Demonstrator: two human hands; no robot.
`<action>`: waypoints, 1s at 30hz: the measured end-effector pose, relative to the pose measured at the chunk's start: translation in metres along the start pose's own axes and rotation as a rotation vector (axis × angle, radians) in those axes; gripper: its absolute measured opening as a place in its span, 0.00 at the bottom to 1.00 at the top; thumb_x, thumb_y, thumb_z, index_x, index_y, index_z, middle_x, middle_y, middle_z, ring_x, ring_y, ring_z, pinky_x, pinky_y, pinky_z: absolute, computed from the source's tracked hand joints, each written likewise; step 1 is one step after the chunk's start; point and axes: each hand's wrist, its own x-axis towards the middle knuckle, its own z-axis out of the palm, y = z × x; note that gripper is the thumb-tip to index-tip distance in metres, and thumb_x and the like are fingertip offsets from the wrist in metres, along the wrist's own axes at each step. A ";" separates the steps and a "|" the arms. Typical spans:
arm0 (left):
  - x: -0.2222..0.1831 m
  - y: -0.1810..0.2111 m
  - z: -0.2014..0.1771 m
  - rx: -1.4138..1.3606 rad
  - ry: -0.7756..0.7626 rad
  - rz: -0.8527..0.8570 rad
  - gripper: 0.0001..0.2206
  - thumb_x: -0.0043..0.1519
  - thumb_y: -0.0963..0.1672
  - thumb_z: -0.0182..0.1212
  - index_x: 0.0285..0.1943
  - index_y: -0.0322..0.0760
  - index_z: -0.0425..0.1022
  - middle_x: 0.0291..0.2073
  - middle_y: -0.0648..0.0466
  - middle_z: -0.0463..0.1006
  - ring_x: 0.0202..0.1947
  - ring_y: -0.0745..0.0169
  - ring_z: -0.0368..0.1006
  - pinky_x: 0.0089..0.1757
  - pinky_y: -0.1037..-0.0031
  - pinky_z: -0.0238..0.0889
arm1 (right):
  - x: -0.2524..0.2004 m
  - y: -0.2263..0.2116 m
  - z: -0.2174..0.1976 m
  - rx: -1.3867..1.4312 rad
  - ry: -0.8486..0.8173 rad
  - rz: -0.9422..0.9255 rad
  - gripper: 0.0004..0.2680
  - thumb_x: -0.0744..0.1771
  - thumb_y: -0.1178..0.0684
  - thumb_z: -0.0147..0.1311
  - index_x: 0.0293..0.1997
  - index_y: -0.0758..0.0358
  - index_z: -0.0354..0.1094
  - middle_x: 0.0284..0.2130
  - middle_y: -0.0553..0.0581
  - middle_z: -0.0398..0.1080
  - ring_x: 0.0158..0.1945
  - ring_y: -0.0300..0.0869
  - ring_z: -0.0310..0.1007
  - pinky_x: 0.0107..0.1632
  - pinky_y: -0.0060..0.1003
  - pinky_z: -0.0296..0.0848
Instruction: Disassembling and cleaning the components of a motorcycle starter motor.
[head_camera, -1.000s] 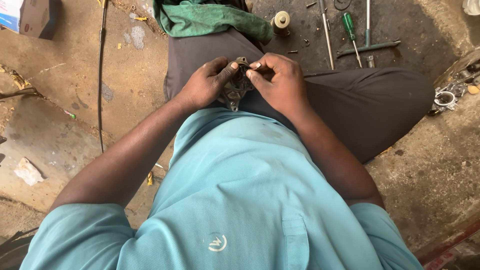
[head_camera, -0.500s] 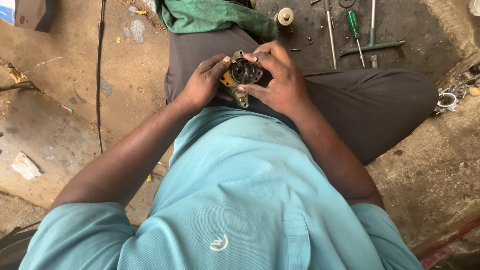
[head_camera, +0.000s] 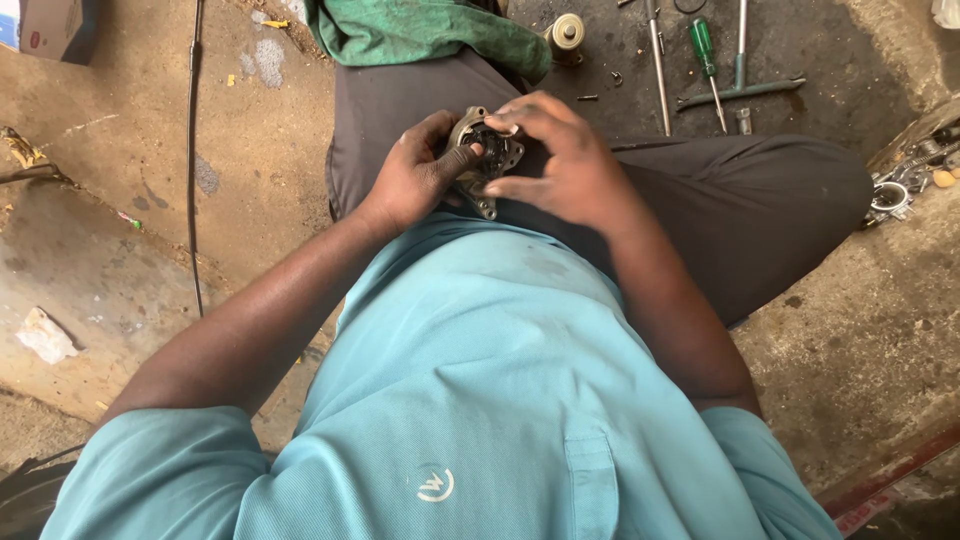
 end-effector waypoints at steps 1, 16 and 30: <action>-0.001 -0.002 0.001 -0.018 0.008 0.033 0.25 0.65 0.51 0.60 0.66 0.33 0.66 0.49 0.47 0.79 0.42 0.63 0.81 0.34 0.75 0.78 | -0.001 0.006 -0.003 0.101 -0.040 -0.044 0.22 0.63 0.45 0.73 0.60 0.62 0.70 0.54 0.57 0.71 0.58 0.47 0.74 0.59 0.42 0.76; -0.041 0.050 0.010 0.382 0.179 0.464 0.20 0.64 0.45 0.67 0.62 0.29 0.70 0.50 0.40 0.77 0.49 0.46 0.78 0.48 0.63 0.71 | -0.007 -0.001 -0.012 0.752 -0.101 0.015 0.21 0.73 0.51 0.58 0.75 0.64 0.58 0.67 0.60 0.65 0.70 0.42 0.69 0.71 0.36 0.73; -0.030 0.058 0.027 0.432 0.259 0.476 0.18 0.65 0.42 0.62 0.63 0.30 0.69 0.46 0.43 0.80 0.43 0.51 0.83 0.43 0.66 0.75 | -0.010 -0.009 -0.001 0.276 0.179 -0.052 0.21 0.74 0.50 0.56 0.76 0.62 0.53 0.59 0.63 0.69 0.63 0.42 0.74 0.64 0.38 0.77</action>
